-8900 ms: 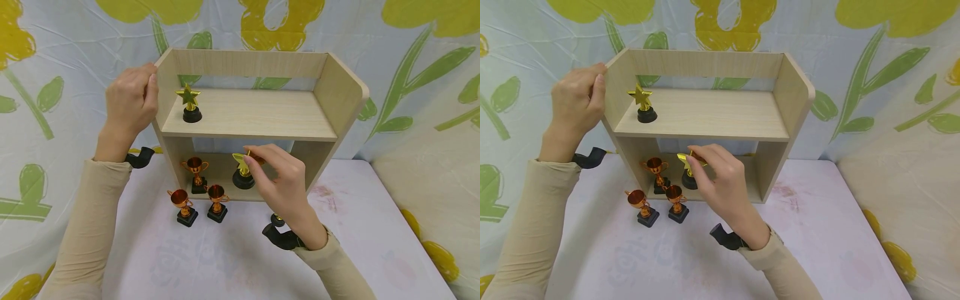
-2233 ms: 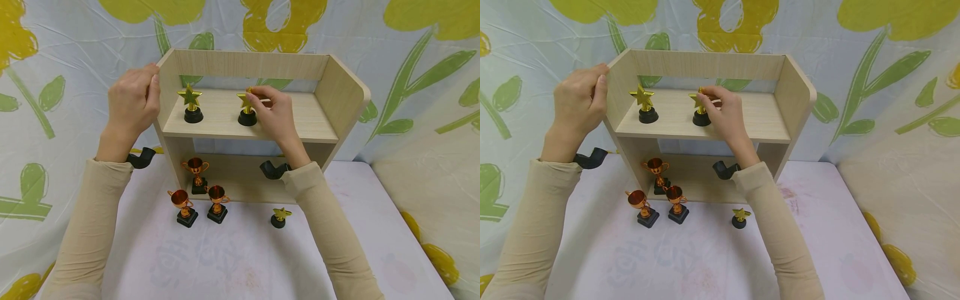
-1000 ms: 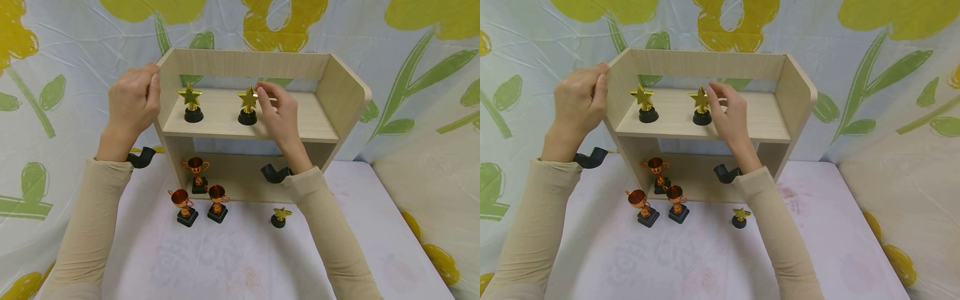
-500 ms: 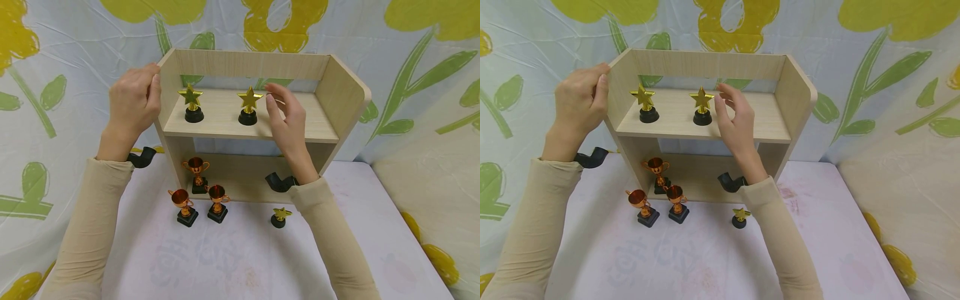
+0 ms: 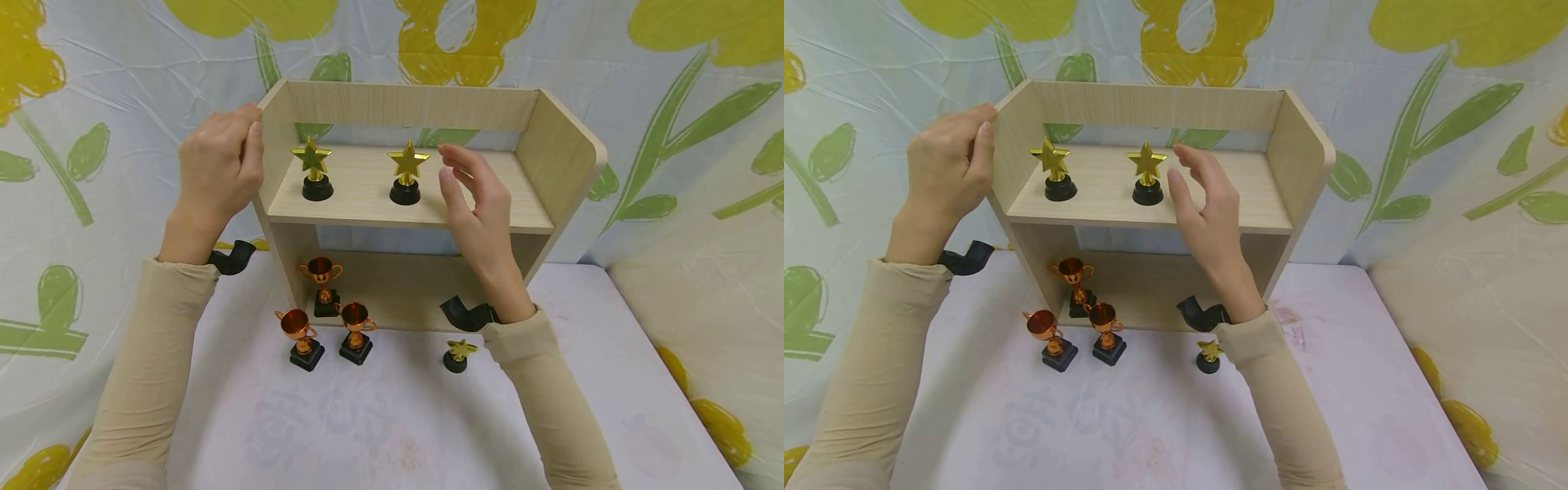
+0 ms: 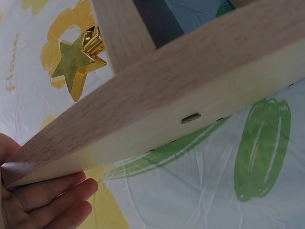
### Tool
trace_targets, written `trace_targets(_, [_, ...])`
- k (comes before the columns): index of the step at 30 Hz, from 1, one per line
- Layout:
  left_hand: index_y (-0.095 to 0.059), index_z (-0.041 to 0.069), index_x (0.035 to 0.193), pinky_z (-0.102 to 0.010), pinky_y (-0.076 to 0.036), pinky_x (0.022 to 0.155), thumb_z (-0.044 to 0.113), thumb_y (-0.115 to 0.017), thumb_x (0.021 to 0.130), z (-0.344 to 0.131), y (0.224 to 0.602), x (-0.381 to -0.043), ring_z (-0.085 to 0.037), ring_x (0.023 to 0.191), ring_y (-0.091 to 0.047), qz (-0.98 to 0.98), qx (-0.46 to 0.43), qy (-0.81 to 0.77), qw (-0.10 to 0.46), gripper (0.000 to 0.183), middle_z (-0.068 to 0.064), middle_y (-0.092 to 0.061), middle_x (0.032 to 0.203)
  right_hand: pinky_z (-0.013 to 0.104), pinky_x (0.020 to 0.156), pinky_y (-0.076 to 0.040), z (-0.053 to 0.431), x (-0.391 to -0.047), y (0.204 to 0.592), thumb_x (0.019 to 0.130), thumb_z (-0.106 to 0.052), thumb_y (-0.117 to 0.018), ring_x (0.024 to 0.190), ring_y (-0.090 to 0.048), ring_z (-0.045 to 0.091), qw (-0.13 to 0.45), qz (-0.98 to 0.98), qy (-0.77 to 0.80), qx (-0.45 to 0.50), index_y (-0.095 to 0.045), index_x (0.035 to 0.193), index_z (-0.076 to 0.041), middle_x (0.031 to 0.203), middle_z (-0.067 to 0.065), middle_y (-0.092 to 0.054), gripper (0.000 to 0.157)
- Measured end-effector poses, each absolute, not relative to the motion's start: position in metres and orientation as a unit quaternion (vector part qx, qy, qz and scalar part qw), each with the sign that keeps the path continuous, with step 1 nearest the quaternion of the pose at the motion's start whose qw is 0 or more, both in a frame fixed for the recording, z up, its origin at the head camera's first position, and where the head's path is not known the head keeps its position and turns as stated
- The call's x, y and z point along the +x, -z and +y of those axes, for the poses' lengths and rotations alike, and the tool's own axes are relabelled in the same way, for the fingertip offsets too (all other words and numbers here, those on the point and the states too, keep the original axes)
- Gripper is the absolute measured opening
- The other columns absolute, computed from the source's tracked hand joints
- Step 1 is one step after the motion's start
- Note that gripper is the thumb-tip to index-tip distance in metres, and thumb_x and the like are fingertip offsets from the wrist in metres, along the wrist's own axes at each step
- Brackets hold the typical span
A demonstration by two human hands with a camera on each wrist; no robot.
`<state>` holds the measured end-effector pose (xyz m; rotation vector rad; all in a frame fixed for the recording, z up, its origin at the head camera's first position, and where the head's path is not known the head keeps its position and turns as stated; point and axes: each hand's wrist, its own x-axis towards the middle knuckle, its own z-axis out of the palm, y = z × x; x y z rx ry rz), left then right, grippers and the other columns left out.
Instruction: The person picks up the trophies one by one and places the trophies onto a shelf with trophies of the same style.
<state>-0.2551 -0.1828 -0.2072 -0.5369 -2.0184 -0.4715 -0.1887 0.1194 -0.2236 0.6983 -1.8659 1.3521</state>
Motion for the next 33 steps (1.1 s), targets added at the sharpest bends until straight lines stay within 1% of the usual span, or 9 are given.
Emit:
trace_targets(3, [-0.068,0.001,0.098,-0.054,-0.048,0.073,0.021,-0.041,0.094,-0.182,0.207,-0.255,-0.034,0.092,-0.063,-0.825,-0.22,0.196,0.482,0.033,-0.009,-0.069,0.106,0.043,0.1,-0.041,0.121,-0.184,0.223,0.091,0.003,-0.049,0.11,-0.055,0.03,0.355,-0.729,-0.518,0.272,-0.054,0.116,0.016,0.117,0.027,-0.058,0.029])
trace_targets(7, [-0.068,0.002,0.096,-0.054,-0.048,0.073,0.02,-0.041,0.094,-0.181,0.208,-0.256,-0.034,0.091,-0.063,-0.822,-0.22,0.2,0.485,0.033,-0.008,-0.069,0.104,0.044,0.099,-0.041,0.124,-0.178,0.221,0.09,0.005,-0.05,0.109,-0.055,0.033,0.355,-0.735,-0.509,0.274,-0.054,0.116,0.017,0.116,0.028,-0.058,0.029])
trace_targets(10, [-0.068,0.002,0.097,-0.054,-0.048,0.075,0.02,-0.041,0.094,-0.181,0.207,-0.255,-0.034,0.093,-0.063,-0.822,-0.22,0.201,0.486,0.033,-0.008,-0.069,0.105,0.045,0.099,-0.041,0.126,-0.174,0.222,0.09,0.006,-0.05,0.108,-0.055,0.036,0.356,-0.738,-0.5,0.279,-0.054,0.115,0.017,0.115,0.029,-0.058,0.028])
trace_targets(13, [-0.068,0.002,0.098,-0.054,-0.048,0.075,0.02,-0.041,0.094,-0.181,0.207,-0.255,-0.033,0.093,-0.063,-0.822,-0.221,0.2,0.485,0.033,-0.008,-0.069,0.104,0.045,0.099,-0.041,0.129,-0.172,0.226,0.09,0.005,-0.051,0.108,-0.055,0.035,0.357,-0.743,-0.488,0.287,-0.055,0.115,0.016,0.115,0.028,-0.059,0.028])
trace_targets(20, [-0.068,0.002,0.1,-0.054,-0.049,0.076,0.02,-0.04,0.094,-0.182,0.208,-0.254,-0.033,0.095,-0.063,-0.823,-0.223,0.196,0.484,0.034,-0.009,-0.069,0.105,0.034,0.1,-0.04,0.144,-0.182,0.247,0.09,-0.002,-0.056,0.113,-0.055,0.021,0.351,-0.754,-0.482,0.276,-0.059,0.12,0.002,0.12,0.01,-0.062,0.03])
trace_targets(23, [-0.068,0.002,0.101,-0.054,-0.049,0.076,0.02,-0.041,0.094,-0.182,0.208,-0.255,-0.033,0.095,-0.063,-0.822,-0.223,0.198,0.485,0.034,-0.009,-0.069,0.107,0.036,0.101,-0.04,0.142,-0.172,0.242,0.09,-0.001,-0.054,0.113,-0.055,0.024,0.345,-0.752,-0.49,0.274,-0.058,0.119,0.005,0.119,0.015,-0.061,0.03])
trace_targets(27, [-0.068,0.002,0.101,-0.054,-0.049,0.076,0.02,-0.041,0.094,-0.182,0.208,-0.255,-0.033,0.095,-0.063,-0.822,-0.222,0.2,0.486,0.034,-0.009,-0.069,0.106,0.041,0.1,-0.04,0.137,-0.158,0.234,0.089,0.005,-0.051,0.11,-0.055,0.034,0.341,-0.748,-0.499,0.274,-0.056,0.115,0.014,0.116,0.025,-0.059,0.028])
trace_targets(30, [-0.068,0.002,0.101,-0.054,-0.049,0.077,0.02,-0.041,0.094,-0.183,0.208,-0.255,-0.033,0.095,-0.063,-0.822,-0.221,0.2,0.485,0.034,-0.008,-0.069,0.107,0.042,0.1,-0.04,0.139,-0.157,0.235,0.088,0.009,-0.051,0.109,-0.054,0.037,0.341,-0.747,-0.499,0.278,-0.056,0.113,0.016,0.115,0.028,-0.059,0.027])
trace_targets(33, [-0.069,0.002,0.102,-0.053,-0.049,0.077,0.02,-0.041,0.094,-0.183,0.208,-0.255,-0.033,0.096,-0.063,-0.824,-0.221,0.198,0.483,0.034,-0.008,-0.069,0.108,0.042,0.1,-0.04,0.14,-0.156,0.238,0.088,0.009,-0.051,0.11,-0.054,0.037,0.338,-0.749,-0.496,0.28,-0.055,0.114,0.016,0.115,0.028,-0.059,0.027])
